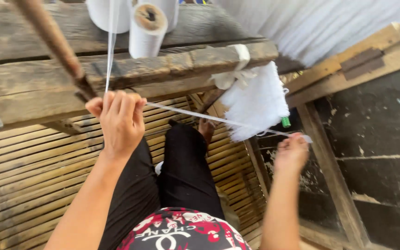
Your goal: Weaving white thread around a bundle of fibers on a wooden frame at a fast pace.
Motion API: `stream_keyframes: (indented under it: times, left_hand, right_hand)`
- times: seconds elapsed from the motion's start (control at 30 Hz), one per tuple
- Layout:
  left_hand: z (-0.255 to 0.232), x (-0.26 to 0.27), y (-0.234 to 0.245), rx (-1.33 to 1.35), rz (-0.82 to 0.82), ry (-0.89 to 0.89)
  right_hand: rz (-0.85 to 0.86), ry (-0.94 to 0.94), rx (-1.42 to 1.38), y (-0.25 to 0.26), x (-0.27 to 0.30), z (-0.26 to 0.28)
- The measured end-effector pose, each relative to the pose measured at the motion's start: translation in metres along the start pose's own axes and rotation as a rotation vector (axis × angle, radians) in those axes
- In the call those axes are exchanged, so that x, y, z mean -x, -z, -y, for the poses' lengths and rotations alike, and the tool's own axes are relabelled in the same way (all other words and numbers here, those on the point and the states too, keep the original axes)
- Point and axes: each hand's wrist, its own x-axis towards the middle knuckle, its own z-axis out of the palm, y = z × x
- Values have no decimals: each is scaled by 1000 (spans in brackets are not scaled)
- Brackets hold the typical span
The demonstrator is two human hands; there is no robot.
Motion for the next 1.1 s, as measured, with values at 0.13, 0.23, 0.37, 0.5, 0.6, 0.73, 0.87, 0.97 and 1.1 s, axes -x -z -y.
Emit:
stream_keyframes:
  times: [0.13,0.23,0.37,0.5,0.6,0.73,0.87,0.97,1.1]
  left_hand:
    - [17,-30,-8,-161,-32,-10]
    - [21,-42,-32,-243,-70,3]
    - [11,-49,-50,-214,97,60]
    - [14,-54,-54,-170,-3,49]
    - [13,-50,-43,-58,33,45]
    - [10,-60,-36,57,15,39]
    - [20,-61,-42,-48,39,-21]
    - [26,-57,-50,-145,89,-6]
    - [25,-54,-52,-206,121,30]
  right_hand:
    - [-18,184,84,-74,-31,107]
    - [114,737,0,-197,75,166]
    - [577,1005,292,-273,183,43]
    - [686,1192,607,-270,188,-21]
    - [633,1167,485,-278,198,14]
    - [622,1179,465,-282,208,21]
    - [727,1190,686,-283,206,3]
    - [747,1128,690,-290,209,12]
    - [853,894,517,-275,190,-64]
